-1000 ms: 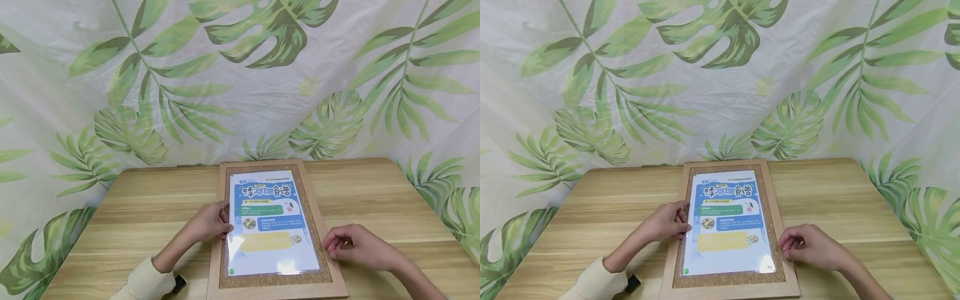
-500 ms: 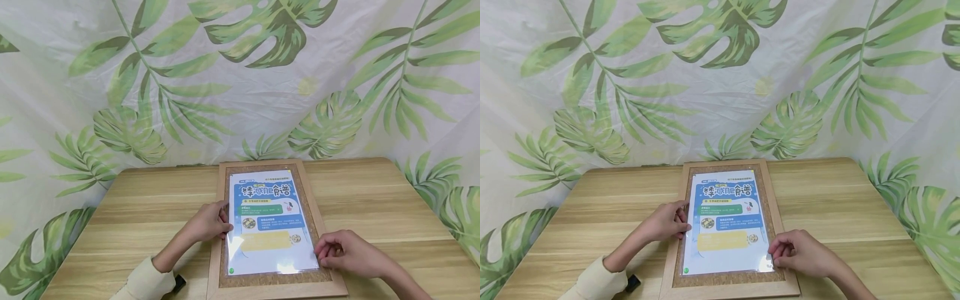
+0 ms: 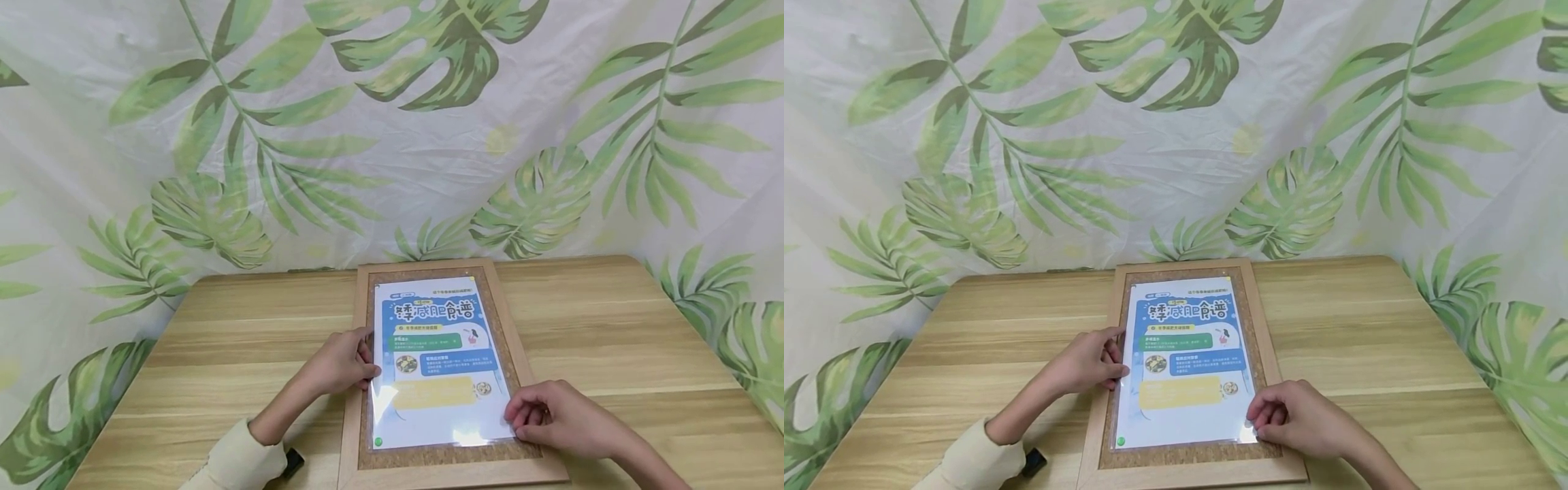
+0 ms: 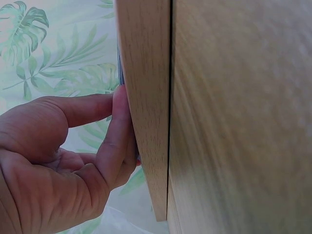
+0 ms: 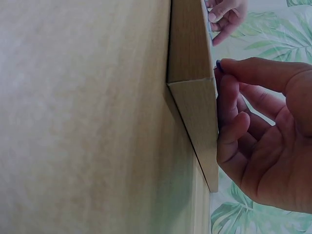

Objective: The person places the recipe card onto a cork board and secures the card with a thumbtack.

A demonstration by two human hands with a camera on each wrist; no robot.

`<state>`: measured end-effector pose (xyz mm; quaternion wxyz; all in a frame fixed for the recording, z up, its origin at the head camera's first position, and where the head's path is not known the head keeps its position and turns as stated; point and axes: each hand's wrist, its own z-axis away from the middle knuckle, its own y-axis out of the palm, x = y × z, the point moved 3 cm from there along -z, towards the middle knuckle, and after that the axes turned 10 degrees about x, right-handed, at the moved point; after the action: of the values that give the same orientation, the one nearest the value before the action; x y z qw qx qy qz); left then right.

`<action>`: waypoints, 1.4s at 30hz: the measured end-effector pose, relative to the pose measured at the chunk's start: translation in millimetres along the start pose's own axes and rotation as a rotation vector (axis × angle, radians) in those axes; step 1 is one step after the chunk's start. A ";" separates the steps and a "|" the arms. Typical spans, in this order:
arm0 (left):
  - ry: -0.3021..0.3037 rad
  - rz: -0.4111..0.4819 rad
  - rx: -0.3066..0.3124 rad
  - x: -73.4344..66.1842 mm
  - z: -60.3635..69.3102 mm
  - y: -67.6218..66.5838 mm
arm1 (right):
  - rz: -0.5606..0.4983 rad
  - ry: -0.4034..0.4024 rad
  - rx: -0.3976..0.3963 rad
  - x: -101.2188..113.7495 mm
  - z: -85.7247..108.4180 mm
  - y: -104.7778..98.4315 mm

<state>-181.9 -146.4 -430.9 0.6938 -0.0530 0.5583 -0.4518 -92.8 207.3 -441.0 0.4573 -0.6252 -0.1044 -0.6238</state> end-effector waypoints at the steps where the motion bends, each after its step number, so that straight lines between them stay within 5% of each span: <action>1: -0.001 0.003 -0.002 0.0 -0.1 -0.2 | 0.000 0.002 0.000 0.0 -0.4 0.3; 42: -0.006 0.011 0.006 1.7 -2.0 0.2 | 0.000 0.096 -0.030 -2.4 -5.1 5.0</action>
<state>-183.5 -146.7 -433.0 0.6983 -0.0492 0.5549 -0.4495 -93.3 202.0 -446.3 0.4524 -0.6013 -0.0731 -0.6546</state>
